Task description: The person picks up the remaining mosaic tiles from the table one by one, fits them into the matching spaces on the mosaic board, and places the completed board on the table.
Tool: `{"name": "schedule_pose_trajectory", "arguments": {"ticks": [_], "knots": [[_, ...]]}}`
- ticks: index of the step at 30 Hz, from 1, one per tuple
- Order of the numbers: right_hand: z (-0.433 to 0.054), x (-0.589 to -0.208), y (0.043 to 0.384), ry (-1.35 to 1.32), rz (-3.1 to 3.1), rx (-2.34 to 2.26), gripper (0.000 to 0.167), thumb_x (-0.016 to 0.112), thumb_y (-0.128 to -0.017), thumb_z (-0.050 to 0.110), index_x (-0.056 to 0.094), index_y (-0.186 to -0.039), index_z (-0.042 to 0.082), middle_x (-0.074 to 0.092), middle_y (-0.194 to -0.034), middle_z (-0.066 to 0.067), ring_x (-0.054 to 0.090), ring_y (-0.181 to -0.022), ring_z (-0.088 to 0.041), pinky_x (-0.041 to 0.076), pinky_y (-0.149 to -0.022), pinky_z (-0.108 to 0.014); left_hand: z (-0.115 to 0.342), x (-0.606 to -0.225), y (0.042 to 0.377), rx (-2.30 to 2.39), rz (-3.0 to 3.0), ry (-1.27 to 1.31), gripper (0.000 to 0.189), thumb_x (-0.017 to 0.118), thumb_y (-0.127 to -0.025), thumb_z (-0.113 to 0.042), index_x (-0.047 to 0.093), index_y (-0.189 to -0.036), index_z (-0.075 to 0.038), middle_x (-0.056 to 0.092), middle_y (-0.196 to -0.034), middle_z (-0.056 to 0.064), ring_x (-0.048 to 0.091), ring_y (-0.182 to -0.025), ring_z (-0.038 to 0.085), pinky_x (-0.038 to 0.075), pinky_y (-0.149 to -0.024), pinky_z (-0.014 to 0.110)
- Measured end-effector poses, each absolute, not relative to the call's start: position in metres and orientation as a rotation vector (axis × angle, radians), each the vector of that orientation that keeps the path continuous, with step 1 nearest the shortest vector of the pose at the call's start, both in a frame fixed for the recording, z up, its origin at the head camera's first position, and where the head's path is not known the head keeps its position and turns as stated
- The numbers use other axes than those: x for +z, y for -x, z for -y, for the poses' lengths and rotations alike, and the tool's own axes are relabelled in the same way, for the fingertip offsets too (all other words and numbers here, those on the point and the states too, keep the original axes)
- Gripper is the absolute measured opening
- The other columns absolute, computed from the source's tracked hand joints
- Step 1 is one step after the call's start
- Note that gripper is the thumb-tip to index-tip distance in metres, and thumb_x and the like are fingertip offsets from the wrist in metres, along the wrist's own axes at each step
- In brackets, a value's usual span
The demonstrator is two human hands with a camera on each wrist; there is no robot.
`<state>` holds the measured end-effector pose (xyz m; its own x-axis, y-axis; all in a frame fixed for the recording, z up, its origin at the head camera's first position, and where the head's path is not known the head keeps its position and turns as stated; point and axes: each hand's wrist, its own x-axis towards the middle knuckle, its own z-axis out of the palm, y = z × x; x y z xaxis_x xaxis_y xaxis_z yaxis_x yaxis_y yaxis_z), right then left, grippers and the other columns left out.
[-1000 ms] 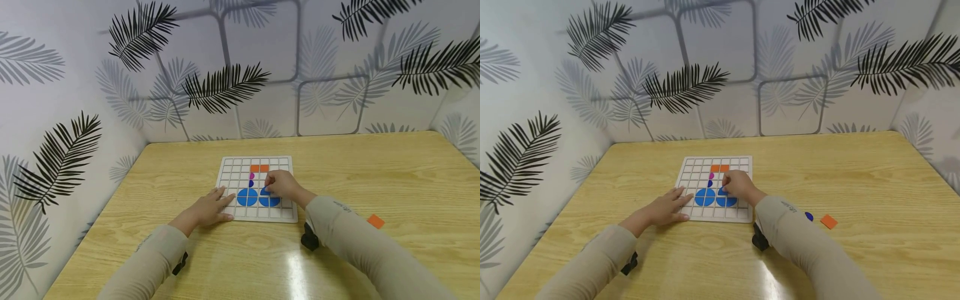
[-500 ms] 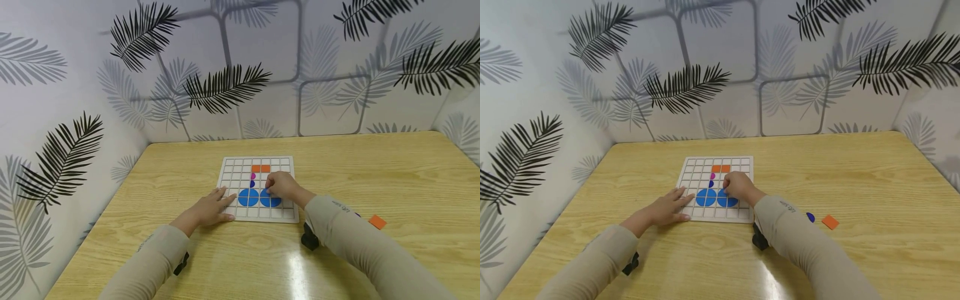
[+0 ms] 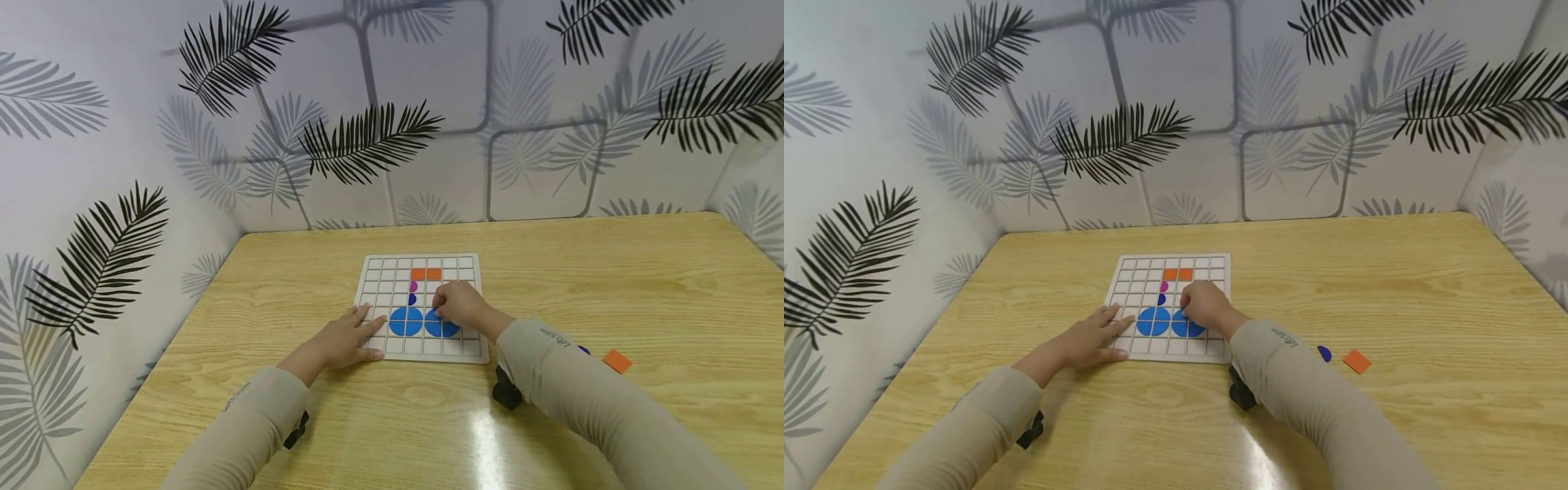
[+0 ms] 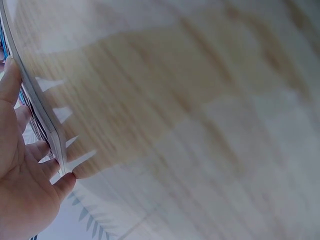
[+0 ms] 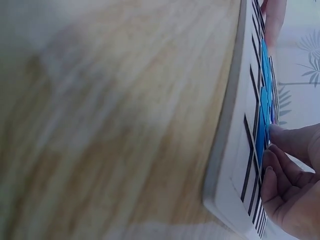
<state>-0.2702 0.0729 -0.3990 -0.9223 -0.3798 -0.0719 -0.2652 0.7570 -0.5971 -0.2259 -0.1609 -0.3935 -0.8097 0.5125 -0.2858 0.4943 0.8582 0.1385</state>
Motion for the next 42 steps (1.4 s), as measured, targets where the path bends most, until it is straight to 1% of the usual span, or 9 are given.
{"name": "schedule_pose_trajectory", "arguments": {"ticks": [6,9,13,18,22,31,38,42], "knots": [[-0.075,-0.397,0.267,0.489,-2.755,-0.910,0.010,0.061,-0.079,0.007,0.061,-0.088,0.002,0.059,-0.083,-0.006,0.050,-0.074,-0.016,0.044,-0.071,-0.031,0.160,-0.394,0.227,0.076,-2.714,-0.752,0.066,0.041,-0.084,-0.051,0.021,-0.139,-0.020,0.010,-0.142,0.014,0.006,-0.128,0.033,0.017,-0.099,0.048],[-0.077,-0.396,0.265,0.499,-2.748,-0.937,0.013,0.061,-0.079,0.007,0.061,-0.090,0.001,0.059,-0.084,-0.007,0.052,-0.075,-0.017,0.044,-0.073,-0.031,0.160,-0.395,0.228,0.080,-2.713,-0.746,0.066,0.041,-0.084,-0.051,0.020,-0.139,-0.021,0.010,-0.142,0.014,0.006,-0.128,0.032,0.017,-0.099,0.047],[-0.082,-0.392,0.261,0.556,-2.755,-0.961,0.014,0.061,-0.079,0.008,0.061,-0.090,0.000,0.060,-0.083,-0.006,0.053,-0.076,-0.017,0.044,-0.071,-0.031,0.160,-0.397,0.229,0.071,-2.717,-0.741,0.065,0.041,-0.084,-0.051,0.021,-0.139,-0.022,0.009,-0.142,0.014,0.006,-0.128,0.032,0.018,-0.098,0.048],[-0.090,-0.388,0.254,0.581,-2.743,-0.994,0.014,0.061,-0.079,0.010,0.061,-0.090,0.001,0.059,-0.082,-0.003,0.052,-0.077,-0.016,0.044,-0.069,-0.030,0.160,-0.398,0.230,0.084,-2.716,-0.739,0.065,0.042,-0.084,-0.050,0.021,-0.138,-0.022,0.009,-0.142,0.014,0.006,-0.128,0.033,0.018,-0.097,0.049],[-0.099,-0.384,0.246,0.603,-2.724,-1.027,0.014,0.060,-0.080,0.010,0.060,-0.091,0.001,0.059,-0.084,-0.003,0.053,-0.079,-0.017,0.044,-0.070,-0.032,0.160,-0.398,0.229,0.090,-2.713,-0.733,0.066,0.042,-0.084,-0.051,0.021,-0.138,-0.022,0.008,-0.142,0.014,0.005,-0.128,0.032,0.018,-0.097,0.049],[-0.120,-0.371,0.229,0.621,-2.680,-1.091,0.015,0.060,-0.080,0.007,0.060,-0.092,-0.001,0.059,-0.082,-0.003,0.054,-0.079,-0.018,0.045,-0.068,-0.031,0.160,-0.394,0.229,0.105,-2.717,-0.739,0.066,0.044,-0.083,-0.050,0.023,-0.138,-0.021,0.010,-0.142,0.014,0.007,-0.128,0.033,0.019,-0.098,0.049],[-0.128,-0.366,0.218,0.627,-2.582,-1.155,0.013,0.060,-0.080,0.007,0.060,-0.092,0.000,0.058,-0.078,-0.001,0.053,-0.074,-0.014,0.045,-0.065,-0.027,0.162,-0.393,0.228,0.122,-2.732,-0.709,0.067,0.047,-0.082,-0.051,0.025,-0.137,-0.021,0.012,-0.142,0.014,0.009,-0.128,0.031,0.017,-0.099,0.046],[-0.134,-0.361,0.209,0.687,-2.553,-1.157,0.014,0.060,-0.080,0.005,0.059,-0.092,-0.002,0.058,-0.077,0.000,0.052,-0.071,-0.014,0.044,-0.063,-0.027,0.162,-0.393,0.227,0.141,-2.735,-0.709,0.067,0.048,-0.081,-0.051,0.025,-0.137,-0.022,0.013,-0.142,0.014,0.009,-0.128,0.031,0.017,-0.099,0.046]]}}
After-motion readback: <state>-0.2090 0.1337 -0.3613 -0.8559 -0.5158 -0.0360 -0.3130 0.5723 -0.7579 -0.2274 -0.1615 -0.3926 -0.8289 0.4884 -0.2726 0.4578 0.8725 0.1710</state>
